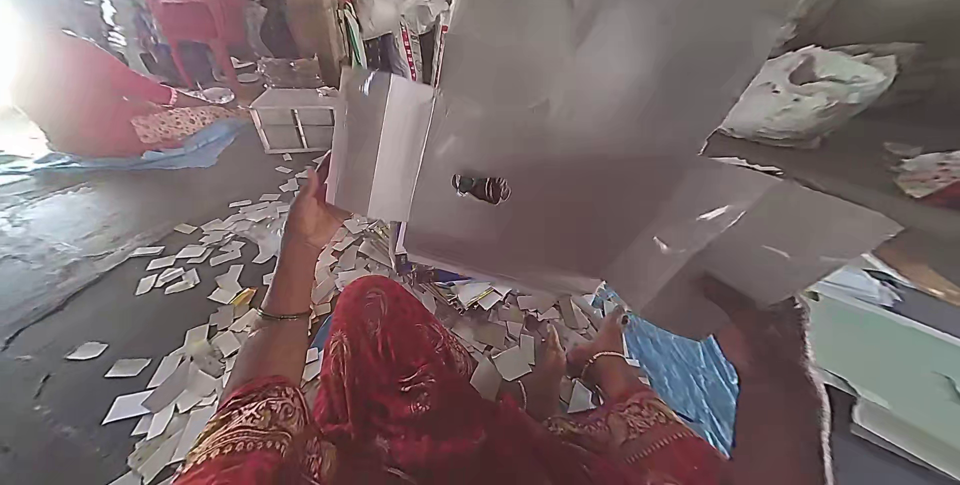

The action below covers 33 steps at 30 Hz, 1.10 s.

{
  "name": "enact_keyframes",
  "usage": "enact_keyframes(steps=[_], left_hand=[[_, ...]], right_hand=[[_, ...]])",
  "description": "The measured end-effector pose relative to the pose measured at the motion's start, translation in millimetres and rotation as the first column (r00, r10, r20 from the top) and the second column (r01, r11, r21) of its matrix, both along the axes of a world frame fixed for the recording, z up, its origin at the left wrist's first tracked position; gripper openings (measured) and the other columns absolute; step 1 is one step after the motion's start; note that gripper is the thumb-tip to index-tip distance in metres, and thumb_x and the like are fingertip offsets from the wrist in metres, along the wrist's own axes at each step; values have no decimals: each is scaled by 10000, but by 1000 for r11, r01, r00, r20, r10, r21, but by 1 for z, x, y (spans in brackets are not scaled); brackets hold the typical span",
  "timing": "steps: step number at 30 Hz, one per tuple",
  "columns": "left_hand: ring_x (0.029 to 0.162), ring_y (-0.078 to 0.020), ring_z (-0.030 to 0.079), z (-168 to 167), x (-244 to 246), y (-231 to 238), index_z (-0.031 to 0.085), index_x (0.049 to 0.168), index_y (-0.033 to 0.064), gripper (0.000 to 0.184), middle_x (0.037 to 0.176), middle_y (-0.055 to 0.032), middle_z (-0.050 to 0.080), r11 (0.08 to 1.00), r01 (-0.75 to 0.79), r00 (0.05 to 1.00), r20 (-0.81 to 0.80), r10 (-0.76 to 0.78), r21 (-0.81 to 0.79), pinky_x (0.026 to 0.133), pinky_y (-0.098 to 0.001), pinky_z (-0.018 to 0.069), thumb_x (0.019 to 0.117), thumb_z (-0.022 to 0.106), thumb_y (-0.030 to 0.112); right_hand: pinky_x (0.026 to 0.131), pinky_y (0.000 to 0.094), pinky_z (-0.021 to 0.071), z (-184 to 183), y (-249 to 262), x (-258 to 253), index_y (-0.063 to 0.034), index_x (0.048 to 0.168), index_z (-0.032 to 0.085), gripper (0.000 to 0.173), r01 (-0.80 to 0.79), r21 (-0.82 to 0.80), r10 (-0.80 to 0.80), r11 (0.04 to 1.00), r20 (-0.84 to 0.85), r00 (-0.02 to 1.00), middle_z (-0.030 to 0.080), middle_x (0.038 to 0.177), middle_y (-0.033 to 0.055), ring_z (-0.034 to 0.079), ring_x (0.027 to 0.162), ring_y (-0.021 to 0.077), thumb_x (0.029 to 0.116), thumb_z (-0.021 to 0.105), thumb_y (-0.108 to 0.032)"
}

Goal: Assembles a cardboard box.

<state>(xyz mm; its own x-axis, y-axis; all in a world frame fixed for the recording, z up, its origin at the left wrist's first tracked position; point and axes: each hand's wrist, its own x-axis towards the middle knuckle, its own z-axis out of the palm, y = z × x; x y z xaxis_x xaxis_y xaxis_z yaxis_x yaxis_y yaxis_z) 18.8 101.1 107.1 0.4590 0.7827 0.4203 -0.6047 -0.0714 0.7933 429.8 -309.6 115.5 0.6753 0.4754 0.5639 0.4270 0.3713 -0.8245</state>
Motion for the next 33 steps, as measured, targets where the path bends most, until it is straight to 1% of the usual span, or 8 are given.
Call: enact_keyframes(steps=[3, 5, 11, 15, 19, 24, 28, 33], left_hand=[[948, -124, 705, -14, 18, 0, 352, 1536, 337, 686, 1302, 27, 657, 996, 24, 986, 166, -10, -83, 768, -296, 604, 1028, 29, 665], [1179, -202, 657, -37, 39, -9, 271, 1584, 326, 751, 1457, -4, 571, 995, 74, 989, 137, -65, -67, 937, -400, 577, 992, 24, 717], [1365, -317, 537, -64, 140, -86, 61, 1619, 109, 1169, 1547, -138, 464, 873, 472, 881, 22, -473, -120, 1059, -561, 510, 830, 617, 770], [1143, -192, 649, -54, 182, -121, 388, 1441, 62, 605, 1253, -86, 659, 861, 423, 904, 65, -423, -283, 969, -396, 550, 1096, 181, 513], [900, -222, 740, -56, 194, -113, 519, 1301, 7, 314, 1019, -140, 729, 879, 148, 977, -71, -201, -453, 802, -400, 634, 1020, 610, 113], [960, -240, 719, -56, 190, -98, 476, 1392, 10, 465, 1112, -168, 702, 890, -4, 977, -193, -94, -456, 825, -414, 619, 986, 666, 133], [1024, -246, 707, -47, 176, -83, 414, 1453, 18, 505, 1178, -172, 681, 911, -39, 992, -124, -13, -411, 876, -436, 611, 1019, 625, 165], [987, -175, 706, -37, 137, -55, 494, 1334, 5, 298, 1080, -104, 708, 964, 49, 994, -83, -73, -261, 885, -385, 603, 1080, 467, 160]], right_hand=[[890, 280, 614, 6, 2, -14, -132, 1223, 478, 418, -6, 151, 24, 988, -117, 993, 717, 1015, -103, 711, 949, 47, 872, 683, -36], [885, 248, 602, 9, 7, -27, -135, 1229, 445, 374, 24, 229, 23, 973, -204, 979, 693, 1001, -112, 695, 934, 24, 916, 594, 6], [836, 270, 621, -5, 15, -24, -98, 1224, 490, 252, -14, 298, 116, 954, -328, 937, 723, 967, -66, 713, 889, 48, 986, 523, -23], [803, 310, 631, -30, 22, -10, -57, 1221, 521, 262, -2, 226, 90, 974, -382, 920, 729, 957, -5, 722, 860, 93, 968, 568, -8], [896, 324, 612, -37, 16, 1, 5, 1254, 544, 356, 52, 134, -17, 990, -255, 967, 732, 1039, 41, 717, 967, 120, 914, 650, -20], [867, 325, 622, -21, 18, -6, -50, 1122, 647, 349, -177, 80, 188, 981, -156, 970, 760, 977, 12, 731, 914, 120, 798, 771, -17], [895, 331, 607, -38, -5, -6, -210, 1228, 591, 647, -396, 140, 420, 908, -262, 869, 742, 1071, -81, 706, 996, 70, 701, 912, -403], [1013, 474, 556, -24, 1, 8, -225, 1599, 349, 1123, -540, 104, 546, 835, -48, 836, 575, 1474, 42, 598, 1296, 223, 757, 282, -966]])
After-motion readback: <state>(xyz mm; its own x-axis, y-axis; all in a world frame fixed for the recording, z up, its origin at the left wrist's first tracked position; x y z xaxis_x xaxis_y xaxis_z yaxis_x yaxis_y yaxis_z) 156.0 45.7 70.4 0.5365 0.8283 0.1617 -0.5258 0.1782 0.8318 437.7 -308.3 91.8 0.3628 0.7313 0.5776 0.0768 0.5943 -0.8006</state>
